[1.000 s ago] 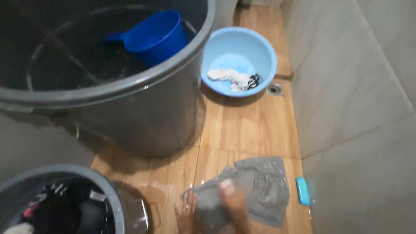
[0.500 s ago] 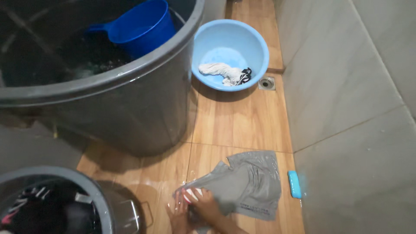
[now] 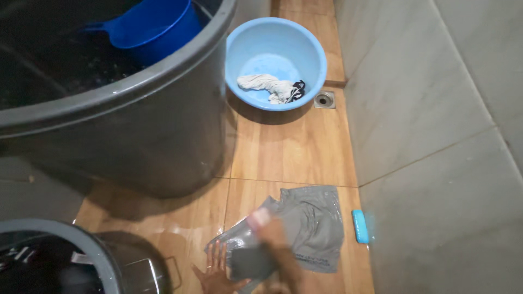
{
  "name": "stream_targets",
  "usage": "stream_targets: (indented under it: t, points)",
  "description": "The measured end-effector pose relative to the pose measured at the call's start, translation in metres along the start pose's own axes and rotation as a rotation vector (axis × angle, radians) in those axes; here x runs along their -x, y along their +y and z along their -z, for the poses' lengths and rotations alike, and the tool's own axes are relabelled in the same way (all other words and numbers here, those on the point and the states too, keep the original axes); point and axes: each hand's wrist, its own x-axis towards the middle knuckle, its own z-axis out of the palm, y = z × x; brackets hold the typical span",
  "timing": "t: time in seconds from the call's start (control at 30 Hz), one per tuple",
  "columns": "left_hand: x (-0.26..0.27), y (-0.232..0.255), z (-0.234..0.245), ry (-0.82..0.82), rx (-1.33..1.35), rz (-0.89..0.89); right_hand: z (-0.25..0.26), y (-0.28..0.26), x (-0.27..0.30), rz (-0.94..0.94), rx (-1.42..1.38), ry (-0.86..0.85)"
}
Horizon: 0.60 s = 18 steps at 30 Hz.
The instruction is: The person hand-washes several garments on a tiled floor using a brush and soap. They scrub a gray cloth, a black bra, and a dark blue garment, then place each item into a blue basin after rinsing.
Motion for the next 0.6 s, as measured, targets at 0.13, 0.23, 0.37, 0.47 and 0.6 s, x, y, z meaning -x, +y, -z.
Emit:
stream_targets:
  t: [0.13, 0.23, 0.37, 0.47, 0.6]
  points:
    - [0.003, 0.014, 0.022, -0.062, -0.103, 0.021, 0.137, 0.080, -0.055, 0.137, 0.307, 0.515]
    - [-0.028, 0.029, 0.026, 0.129, 0.115, 0.066, 0.170, 0.107, -0.070, 0.248, 0.116, 0.536]
    - [-0.082, 0.068, 0.007, 0.623, 0.438, -0.029, 0.110, 0.134, -0.010, 0.028, -0.204, 1.016]
    - [-0.112, 0.104, -0.009, 0.591, 0.480, -0.204, 0.083, 0.142, 0.018, -0.130, -0.281, 0.979]
    - [-0.128, 0.096, -0.009, 0.466, 0.966, 0.043, 0.095, 0.148, 0.019, 0.000, -0.378, 0.856]
